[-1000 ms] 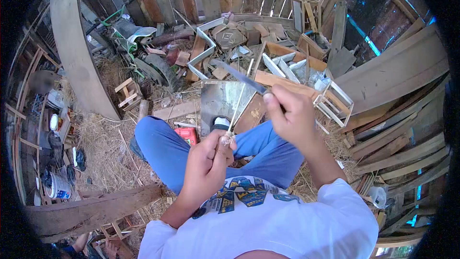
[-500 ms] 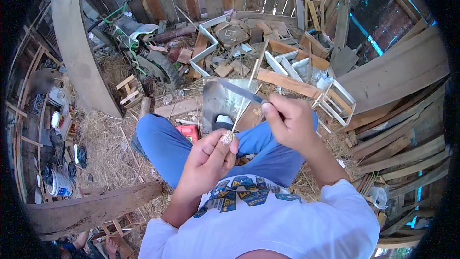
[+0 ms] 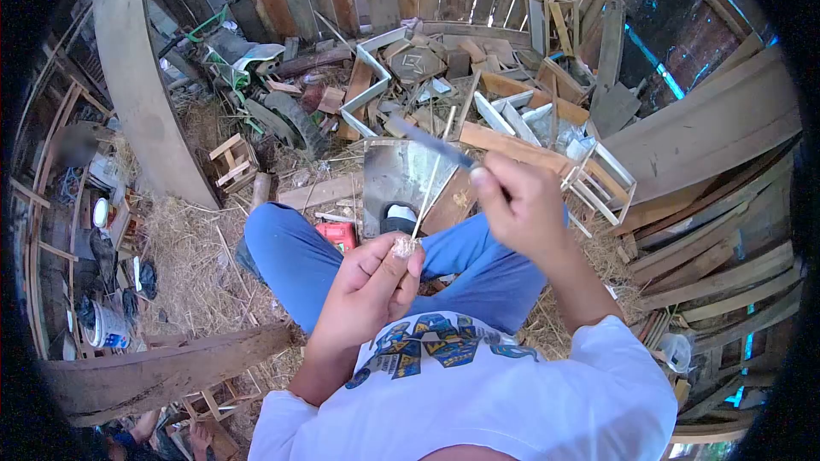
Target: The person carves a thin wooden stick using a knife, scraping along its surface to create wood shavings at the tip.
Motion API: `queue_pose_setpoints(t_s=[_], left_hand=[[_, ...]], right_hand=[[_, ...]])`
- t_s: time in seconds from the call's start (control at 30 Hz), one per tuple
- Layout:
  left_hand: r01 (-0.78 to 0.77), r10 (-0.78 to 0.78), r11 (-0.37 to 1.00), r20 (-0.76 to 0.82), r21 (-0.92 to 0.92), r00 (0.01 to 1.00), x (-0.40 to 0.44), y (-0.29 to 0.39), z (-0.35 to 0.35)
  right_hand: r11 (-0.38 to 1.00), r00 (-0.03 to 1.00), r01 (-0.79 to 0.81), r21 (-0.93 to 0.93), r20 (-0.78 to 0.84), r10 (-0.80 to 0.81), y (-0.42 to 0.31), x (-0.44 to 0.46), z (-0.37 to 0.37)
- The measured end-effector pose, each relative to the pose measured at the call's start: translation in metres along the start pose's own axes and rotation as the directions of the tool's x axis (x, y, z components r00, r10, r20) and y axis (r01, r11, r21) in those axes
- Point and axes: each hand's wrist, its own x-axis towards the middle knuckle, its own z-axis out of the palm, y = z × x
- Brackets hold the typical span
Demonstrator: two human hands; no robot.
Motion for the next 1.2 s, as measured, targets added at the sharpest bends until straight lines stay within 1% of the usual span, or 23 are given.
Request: queue_pose_setpoints(t_s=[0.03,0.07,0.17,0.2,0.23,0.27,0.3,0.47,0.53,0.57,0.6,0.63,0.67,0.7,0.8,0.9,0.93,0.97,1.03,1.07,1.1,1.17,1.2], left_hand=[[0.008,-0.008,1.0,-0.004,-0.014,1.0,0.001,-0.001,0.001],[0.015,-0.015,1.0,-0.008,-0.022,1.0,0.003,0.0,0.001],[0.089,-0.085,0.992,0.047,-0.09,0.995,0.006,-0.002,-0.009],[0.098,-0.093,0.991,0.052,-0.093,0.994,0.006,-0.002,-0.01],[0.104,-0.1,0.993,0.068,-0.051,0.993,0.008,-0.003,-0.01],[0.103,-0.102,0.995,0.082,-0.009,0.991,0.01,-0.004,-0.009],[0.101,-0.1,0.995,0.086,-0.012,0.991,0.011,-0.006,-0.007],[0.14,-0.129,0.988,0.14,-0.07,0.982,0.017,-0.009,-0.008],[0.094,-0.095,0.995,0.111,0.016,0.989,0.015,-0.011,-0.008],[0.058,-0.067,0.992,0.083,0.108,0.994,0.015,-0.013,-0.008],[0.053,-0.062,0.994,0.084,0.1,0.995,0.015,-0.018,-0.01],[-0.031,0.021,0.979,0.05,0.2,0.999,0.017,-0.025,-0.013],[-0.109,0.107,0.948,0.022,0.3,0.994,0.018,-0.03,-0.014],[-0.112,0.111,0.949,0.018,0.293,0.994,0.017,-0.029,-0.011],[-0.142,0.17,0.937,-0.063,0.32,0.983,0.012,-0.02,-0.004],[-0.187,0.242,0.895,-0.09,0.405,0.966,0.009,-0.017,-0.002],[-0.187,0.25,0.887,-0.1,0.422,0.963,0.008,-0.016,-0.002],[-0.186,0.258,0.879,-0.109,0.44,0.96,0.008,-0.016,-0.001],[-0.181,0.283,0.851,-0.142,0.493,0.948,0.009,-0.017,0.001],[-0.17,0.31,0.818,-0.172,0.55,0.935,0.009,-0.016,0.001],[-0.17,0.312,0.817,-0.176,0.55,0.934,0.009,-0.014,0.001],[-0.217,0.405,0.701,-0.129,0.679,0.905,0.006,-0.012,0.004],[-0.21,0.397,0.706,-0.132,0.676,0.908,0.005,-0.012,0.005]], right_hand=[[0.998,0.998,-0.06,-0.026,-0.004,0.06,0.0,0.004,-0.001],[1.0,0.995,0.021,0.015,0.095,-0.023,-0.006,-0.003,0.003],[0.998,0.983,-0.023,0.055,0.181,0.013,-0.014,-0.004,0.004],[0.99,0.996,-0.064,0.128,0.073,0.055,-0.002,0.001,0.007],[0.99,0.995,-0.07,0.122,0.074,0.061,-0.001,0.006,0.004],[0.899,0.976,-0.219,0.38,0.068,0.208,-0.002,0.012,0.001],[0.721,0.933,-0.333,0.608,0.1,0.347,-0.004,0.015,0.001],[0.712,0.951,-0.297,0.637,0.128,0.282,-0.005,0.014,0.013],[0.639,0.947,-0.23,0.734,0.018,0.319,-0.001,0.02,0.014],[0.644,0.949,-0.231,0.729,0.023,0.315,0.001,0.021,0.011],[0.66,0.938,-0.278,0.698,0.05,0.343,0.004,0.022,0.008],[0.672,0.925,-0.325,0.665,0.077,0.372,0.006,0.022,0.005],[0.77,0.948,-0.292,0.568,0.062,0.314,0.003,0.022,0.003],[0.772,0.948,-0.293,0.564,0.069,0.31,0.003,0.019,0.003],[0.925,0.983,-0.164,0.343,-0.019,0.181,0.008,0.012,-0.001],[0.93,0.956,-0.249,0.269,-0.085,0.281,0.014,0.013,-0.014],[0.96,0.95,-0.235,0.155,-0.173,0.261,0.014,0.012,-0.011],[0.961,0.951,-0.235,0.149,-0.169,0.259,0.011,0.007,-0.006],[0.998,0.998,-0.012,-0.058,-0.06,0.009,-0.001,-0.012,0.006],[0.997,0.999,0.01,-0.08,0.043,-0.006,-0.009,-0.016,0.004],[0.997,0.999,0.013,-0.078,0.046,-0.01,-0.008,-0.013,0.002],[0.979,0.976,-0.202,-0.026,-0.091,0.199,0.001,-0.005,-0.007],[0.977,0.973,-0.212,-0.036,-0.104,0.207,0.002,0.001,-0.012]])
